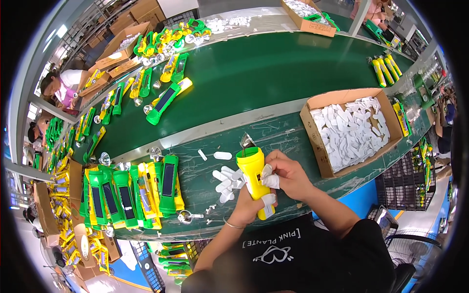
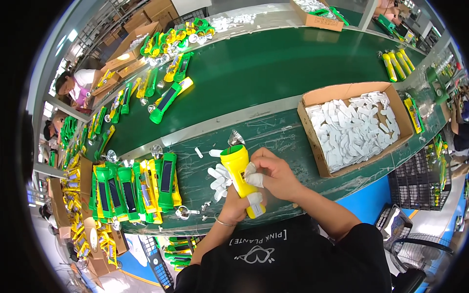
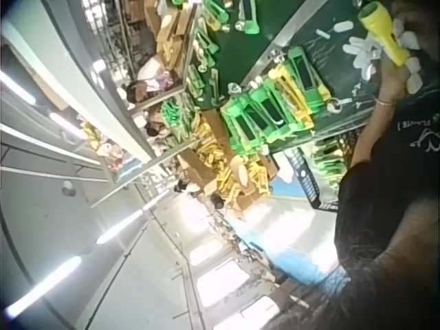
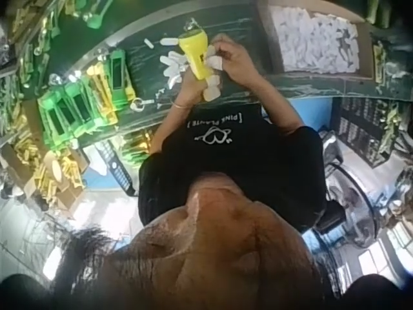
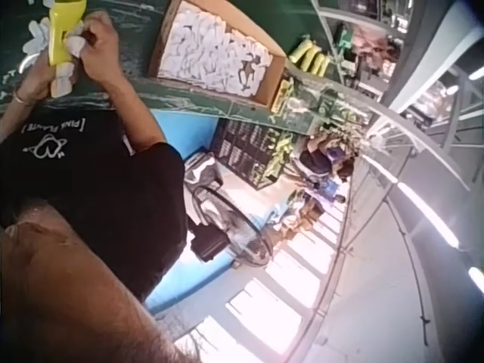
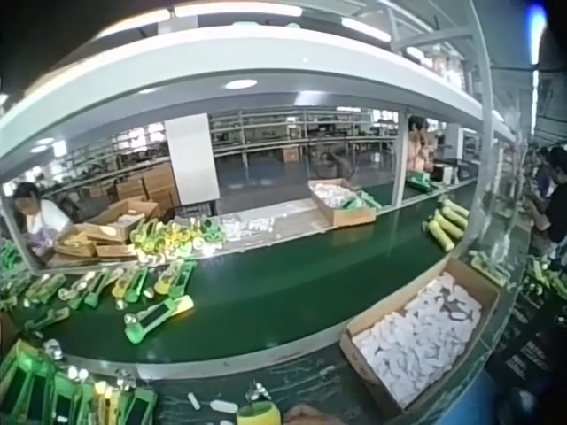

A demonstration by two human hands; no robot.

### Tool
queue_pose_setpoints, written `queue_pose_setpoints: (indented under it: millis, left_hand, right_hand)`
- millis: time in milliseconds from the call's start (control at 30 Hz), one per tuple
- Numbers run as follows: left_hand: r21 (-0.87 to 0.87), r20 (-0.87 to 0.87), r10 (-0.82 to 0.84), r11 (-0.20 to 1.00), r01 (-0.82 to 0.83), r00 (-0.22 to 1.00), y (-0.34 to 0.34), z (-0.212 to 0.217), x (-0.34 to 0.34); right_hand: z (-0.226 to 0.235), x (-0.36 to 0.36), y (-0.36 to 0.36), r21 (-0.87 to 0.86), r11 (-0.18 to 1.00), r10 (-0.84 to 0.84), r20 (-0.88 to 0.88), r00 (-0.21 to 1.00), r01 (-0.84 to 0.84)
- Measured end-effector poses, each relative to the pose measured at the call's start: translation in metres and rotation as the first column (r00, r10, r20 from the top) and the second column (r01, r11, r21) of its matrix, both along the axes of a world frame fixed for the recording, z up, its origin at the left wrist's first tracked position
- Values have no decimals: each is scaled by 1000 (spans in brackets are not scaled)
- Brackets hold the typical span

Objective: Assembling green and yellow solar-powered flashlights on a factory assembly line.

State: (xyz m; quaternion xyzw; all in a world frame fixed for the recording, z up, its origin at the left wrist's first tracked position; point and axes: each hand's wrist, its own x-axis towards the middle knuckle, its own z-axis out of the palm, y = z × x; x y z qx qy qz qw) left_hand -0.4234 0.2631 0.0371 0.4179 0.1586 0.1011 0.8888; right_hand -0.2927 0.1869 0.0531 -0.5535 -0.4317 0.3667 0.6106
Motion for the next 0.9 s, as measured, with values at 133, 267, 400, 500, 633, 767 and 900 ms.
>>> queue_pose_setpoints:
  millis: [133,267,400,500,633,767,900]
  left_hand:
    - [12,-18,22,1000,-22,1000,-4,-2,0]
    - [127,-80,5,992,5,997,-3,-6,-1]
    - [206,-73,18,979,-2,997,-4,-2,-2]
    - [215,-84,21,977,-3,996,-5,-1,-2]
    - [417,-139,95,909,-29,986,-7,-3,-5]
    - [568,-119,123,823,-35,985,-6,-9,-3]
    - [593,-140,155,804,-42,978,-3,-5,-4]
  right_hand:
    - [-2,-8,1,71,997,7,-251,968,11]
    - [-5,-13,-1,155,984,-59,-177,982,87]
    - [-4,-15,-5,139,984,-90,-138,986,109]
    - [-7,-16,-3,207,974,-75,-108,991,96]
    - [-12,-26,-5,272,942,-151,-183,971,198]
    - [-12,-27,-5,139,964,-195,-211,958,226]
    - [-8,-25,-1,-26,992,-128,-233,964,125]
